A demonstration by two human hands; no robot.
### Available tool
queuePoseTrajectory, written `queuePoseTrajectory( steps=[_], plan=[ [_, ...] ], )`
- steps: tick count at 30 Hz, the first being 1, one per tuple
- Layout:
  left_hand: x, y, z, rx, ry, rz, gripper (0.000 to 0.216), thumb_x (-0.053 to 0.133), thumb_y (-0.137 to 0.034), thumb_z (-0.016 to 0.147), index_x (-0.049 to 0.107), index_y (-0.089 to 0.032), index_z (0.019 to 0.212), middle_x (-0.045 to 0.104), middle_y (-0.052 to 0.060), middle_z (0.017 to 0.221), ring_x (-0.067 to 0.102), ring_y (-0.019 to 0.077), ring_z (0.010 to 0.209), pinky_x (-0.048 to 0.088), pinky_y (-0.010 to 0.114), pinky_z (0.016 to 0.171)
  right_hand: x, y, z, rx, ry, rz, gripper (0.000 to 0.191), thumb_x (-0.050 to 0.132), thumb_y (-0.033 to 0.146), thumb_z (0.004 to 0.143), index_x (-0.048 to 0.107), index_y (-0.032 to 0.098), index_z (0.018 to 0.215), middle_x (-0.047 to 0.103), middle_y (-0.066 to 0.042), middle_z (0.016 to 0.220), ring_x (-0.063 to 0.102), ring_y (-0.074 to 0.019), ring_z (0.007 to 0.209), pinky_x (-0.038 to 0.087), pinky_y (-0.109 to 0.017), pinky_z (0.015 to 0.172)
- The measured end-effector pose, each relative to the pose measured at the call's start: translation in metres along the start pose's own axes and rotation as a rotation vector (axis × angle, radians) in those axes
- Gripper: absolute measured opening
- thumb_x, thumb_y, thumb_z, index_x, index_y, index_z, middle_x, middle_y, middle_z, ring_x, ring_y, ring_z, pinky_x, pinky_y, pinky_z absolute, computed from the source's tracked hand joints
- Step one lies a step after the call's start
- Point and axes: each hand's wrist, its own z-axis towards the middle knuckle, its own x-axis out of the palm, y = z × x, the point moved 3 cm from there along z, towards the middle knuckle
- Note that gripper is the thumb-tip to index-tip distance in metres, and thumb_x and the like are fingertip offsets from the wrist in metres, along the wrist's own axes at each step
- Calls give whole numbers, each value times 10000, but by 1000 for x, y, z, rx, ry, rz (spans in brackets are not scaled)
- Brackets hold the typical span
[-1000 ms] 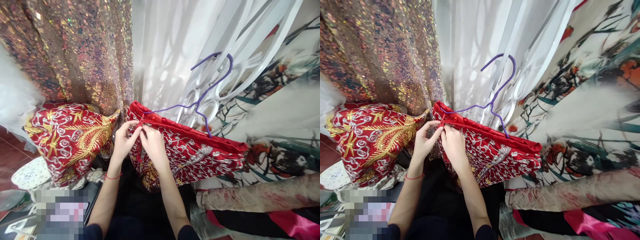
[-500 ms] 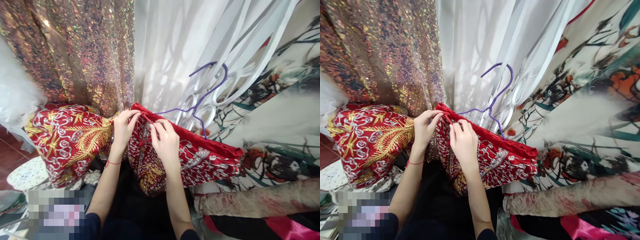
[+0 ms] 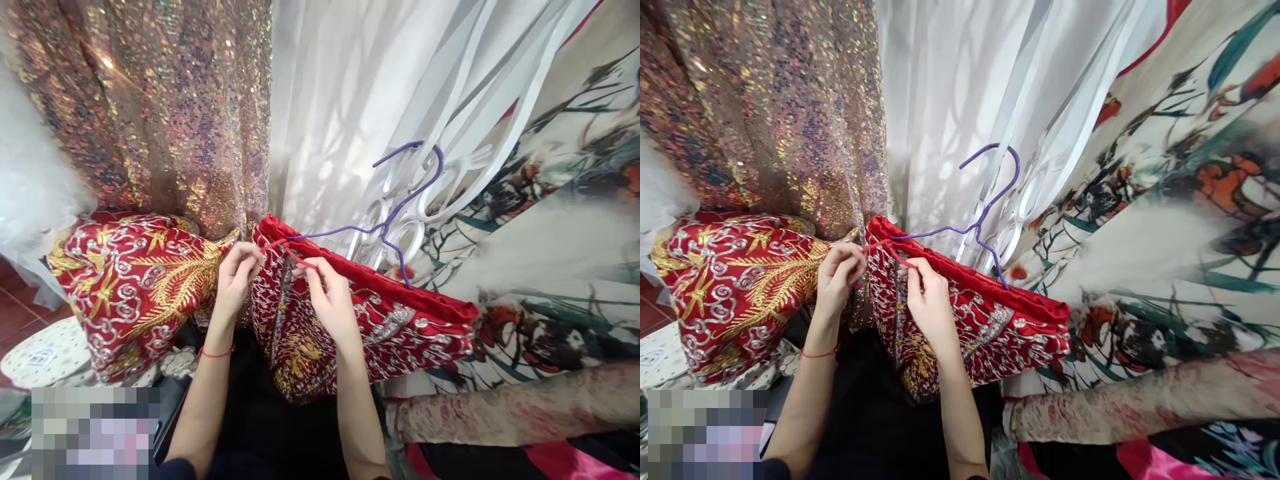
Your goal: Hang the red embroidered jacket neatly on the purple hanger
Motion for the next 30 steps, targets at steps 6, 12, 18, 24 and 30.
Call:
queuePoseTrajectory(
  steps=[6, 12, 18, 24, 30],
  plan=[
    [-10, -1, -8, -36, -31, 762, 159, 649, -248, 838, 760, -208, 733, 690, 13, 743, 573, 136, 623, 385, 274, 603, 1, -6, 0, 137, -105, 28, 313, 423, 341, 973, 627, 211, 775, 614, 13, 649, 519, -137, 572, 398, -263, 612],
    [2, -4, 0, 14, -362, 267, 253, 656, -406, 930, 815, -210, 940, 754, 37, 842, 633, 146, 717, 500, 272, 711, -4, -9, 1, 183, -96, -344, 326, 539, 395, 973, 722, 199, 788, 598, -2, 616, 472, -145, 580, 347, -294, 643],
    [1, -2, -1, -74, -144, -178, 418, 739, -616, 836, 811, -219, 726, 514, -11, 538, 427, 91, 487, 388, 242, 507, 0, -10, 5, 146, 485, 182, 286, 728, 467, 851, 804, 201, 781, 672, -1, 647, 556, -122, 574, 451, -254, 592],
    [-2, -16, -10, -144, 325, 4, 221, 824, -414, 819, 803, -205, 748, 667, 37, 742, 584, 136, 692, 461, 260, 645, -10, -1, 12, -114, 157, 259, 180, 729, 340, 898, 832, 228, 996, 760, -27, 815, 619, -126, 646, 517, -259, 619],
    [-1, -30, -9, -124, 520, 189, 278, 757, -434, 874, 733, -173, 782, 598, 8, 791, 509, 126, 713, 422, 266, 680, -3, 16, 11, -620, 217, -309, 244, 582, 281, 1023, 815, 235, 1076, 714, -32, 873, 623, -103, 685, 494, -228, 647]
  ],
)
